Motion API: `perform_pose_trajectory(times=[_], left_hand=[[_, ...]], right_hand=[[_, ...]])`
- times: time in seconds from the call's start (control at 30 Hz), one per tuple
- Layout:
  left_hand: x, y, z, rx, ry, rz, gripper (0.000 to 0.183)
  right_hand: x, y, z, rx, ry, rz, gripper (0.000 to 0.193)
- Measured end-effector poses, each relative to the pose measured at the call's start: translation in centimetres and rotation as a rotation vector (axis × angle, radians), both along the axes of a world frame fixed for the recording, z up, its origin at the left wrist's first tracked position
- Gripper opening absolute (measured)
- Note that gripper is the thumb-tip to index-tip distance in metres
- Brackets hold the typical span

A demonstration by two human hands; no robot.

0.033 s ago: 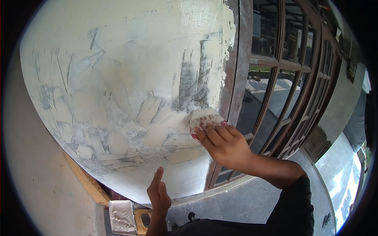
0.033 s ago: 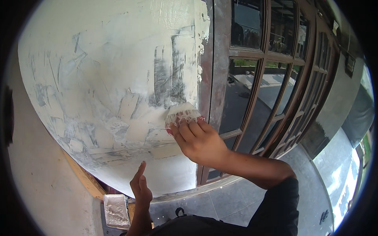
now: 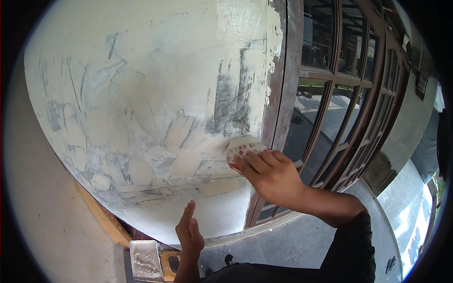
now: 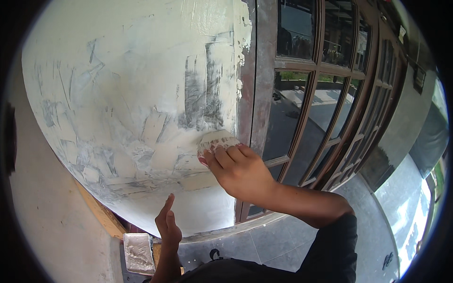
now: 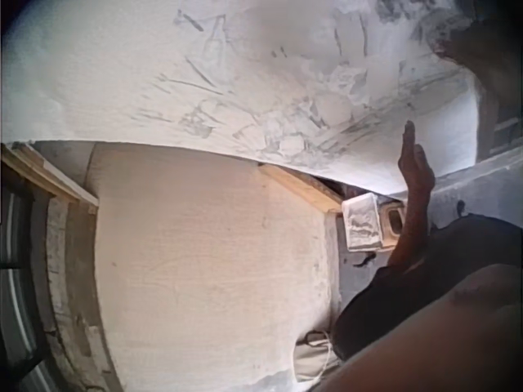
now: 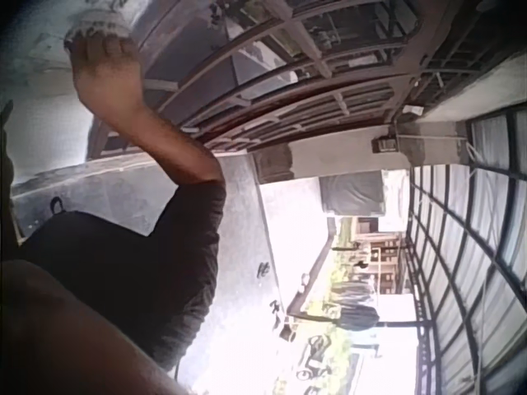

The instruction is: The person applies wall filler to a wall surface using a plastic scraper, spreading the filler from a container onto the wall.

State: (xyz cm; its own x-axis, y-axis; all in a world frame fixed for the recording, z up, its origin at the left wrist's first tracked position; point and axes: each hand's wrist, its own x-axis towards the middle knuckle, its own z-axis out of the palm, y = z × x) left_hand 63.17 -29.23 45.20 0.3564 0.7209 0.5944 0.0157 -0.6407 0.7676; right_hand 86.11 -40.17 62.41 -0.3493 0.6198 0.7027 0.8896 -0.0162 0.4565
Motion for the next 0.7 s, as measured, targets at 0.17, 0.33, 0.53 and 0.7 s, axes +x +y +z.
perform_pose_trajectory(times=[0.17,0.33,0.53,0.7], left_hand=[[-0.3,0.4,0.4,-0.004,0.004,0.016,0.048],[0.7,0.2,-0.3,-0.002,-0.009,-0.013,0.048],[-0.2,-0.9,-0.5,-0.036,0.032,-0.029,0.045],[0.5,-1.5,-0.7,-0.02,0.055,-0.061,0.045]], right_hand=[[-0.3,0.7,9.3,0.272,0.047,0.027,0.036],[3.2,5.7,8.1,0.489,-0.344,-0.149,0.035],[0.5,4.5,-7.1,0.247,-0.346,0.026,0.034],[-2.4,1.0,-6.7,-0.035,0.415,0.092,0.032]])
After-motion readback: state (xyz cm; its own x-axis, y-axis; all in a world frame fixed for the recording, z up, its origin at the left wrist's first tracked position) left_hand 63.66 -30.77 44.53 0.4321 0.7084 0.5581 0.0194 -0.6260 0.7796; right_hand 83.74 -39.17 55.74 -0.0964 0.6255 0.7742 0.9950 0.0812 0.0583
